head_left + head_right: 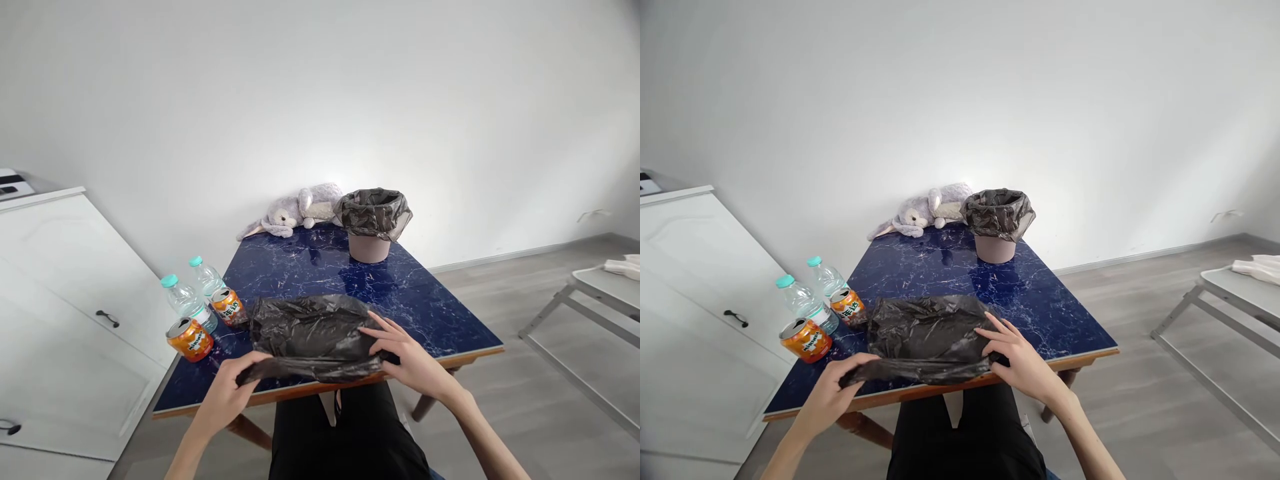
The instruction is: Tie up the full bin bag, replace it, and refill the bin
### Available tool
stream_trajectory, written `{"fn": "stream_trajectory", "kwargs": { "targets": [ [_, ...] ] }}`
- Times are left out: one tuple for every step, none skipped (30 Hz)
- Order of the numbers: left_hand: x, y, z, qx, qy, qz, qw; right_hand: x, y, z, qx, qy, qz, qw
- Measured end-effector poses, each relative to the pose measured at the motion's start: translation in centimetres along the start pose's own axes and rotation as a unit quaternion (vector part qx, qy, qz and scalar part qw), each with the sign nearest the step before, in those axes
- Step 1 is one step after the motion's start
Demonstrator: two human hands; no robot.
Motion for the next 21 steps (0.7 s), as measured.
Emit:
{"fn": "stream_trajectory", "kwargs": {
  "targets": [
    [1.0, 0.5, 0.3, -0.002, 0.029, -0.004, 1.0, 0.4, 0.0, -0.1, -0.004, 0.015, 0.015, 1.0],
    [2.0, 0.8, 0.8, -0.001, 0.066, 0.007, 0.998, 0.9, 0.2, -0.2, -0.013, 0.034, 0.027, 0.999],
    [3.0, 1.0, 1.3, 0.005, 0.109, 0.03, 0.994, 1.3, 0.6, -0.3, -0.029, 0.057, 0.032, 0.997],
    [3.8, 1.3, 1.8, 0.014, 0.153, 0.059, 0.986, 1.6, 1.0, -0.2, -0.049, 0.08, 0.031, 0.995],
    [4.4, 1.5, 2.3, 0.027, 0.194, 0.087, 0.977, 1.8, 1.5, -0.1, -0.07, 0.103, 0.026, 0.992],
    [4.7, 1.9, 2.7, 0.04, 0.234, 0.116, 0.964, 1.8, 2.0, 0.1, -0.09, 0.122, 0.018, 0.988],
    [4.8, 2.5, 3.0, 0.048, 0.277, 0.146, 0.949, 1.8, 2.4, 0.5, -0.11, 0.136, 0.011, 0.985],
    [4.7, 3.4, 3.2, 0.045, 0.314, 0.173, 0.932, 1.7, 2.8, 0.9, -0.128, 0.147, 0.003, 0.981],
    [4.2, 4.8, 3.3, 0.024, 0.344, 0.206, 0.916, 1.5, 3.2, 1.4, -0.144, 0.156, -0.005, 0.977],
    [3.2, 6.4, 3.4, -0.019, 0.355, 0.239, 0.904, 1.4, 3.5, 1.8, -0.159, 0.163, -0.013, 0.974],
    [1.7, 8.2, 3.9, -0.084, 0.33, 0.269, 0.901, 1.3, 3.7, 2.2, -0.172, 0.169, -0.021, 0.97],
    [-0.3, 9.7, 4.5, -0.154, 0.266, 0.291, 0.906, 1.2, 3.8, 2.5, -0.184, 0.175, -0.029, 0.967],
    [-2.5, 10.7, 5.2, -0.208, 0.182, 0.307, 0.911, 1.2, 3.7, 2.7, -0.194, 0.182, -0.035, 0.963],
    [-4.4, 11.0, 5.9, -0.235, 0.104, 0.314, 0.914, 1.3, 3.5, 2.7, -0.202, 0.191, -0.039, 0.96],
    [-5.9, 10.7, 6.6, -0.235, 0.041, 0.314, 0.919, 1.5, 3.0, 2.7, -0.207, 0.203, -0.043, 0.956],
    [-6.8, 9.9, 7.5, -0.214, 0.002, 0.31, 0.926, 1.9, 2.3, 2.5, -0.207, 0.221, -0.049, 0.952],
    [-7.3, 8.9, 8.4, -0.185, -0.015, 0.301, 0.935, 2.2, 1.2, 2.3, -0.198, 0.242, -0.057, 0.948],
    [-7.6, 7.9, 9.3, -0.163, -0.026, 0.291, 0.942, 2.5, -0.2, 2.2, -0.178, 0.263, -0.07, 0.946],
    [-7.9, 7.0, 10.1, -0.151, -0.033, 0.284, 0.946, 2.7, -1.9, 2.3, -0.15, 0.279, -0.087, 0.944],
    [-8.3, 6.2, 10.9, -0.147, -0.039, 0.279, 0.948, 2.6, -3.5, 2.6, -0.119, 0.286, -0.107, 0.945],
    [-8.6, 5.6, 11.6, -0.148, -0.045, 0.276, 0.949, 2.2, -5.0, 3.1, -0.089, 0.278, -0.126, 0.948]
  ]
}}
Point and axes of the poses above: each hand's wrist, its own z-axis towards the middle knuckle, its own x-axis out of the back of the hand, y = z × x, the point moved 8 cm from there along z, towards the middle knuckle, and after that the axes turned 13 degrees about -y, right-handed, at the moved point
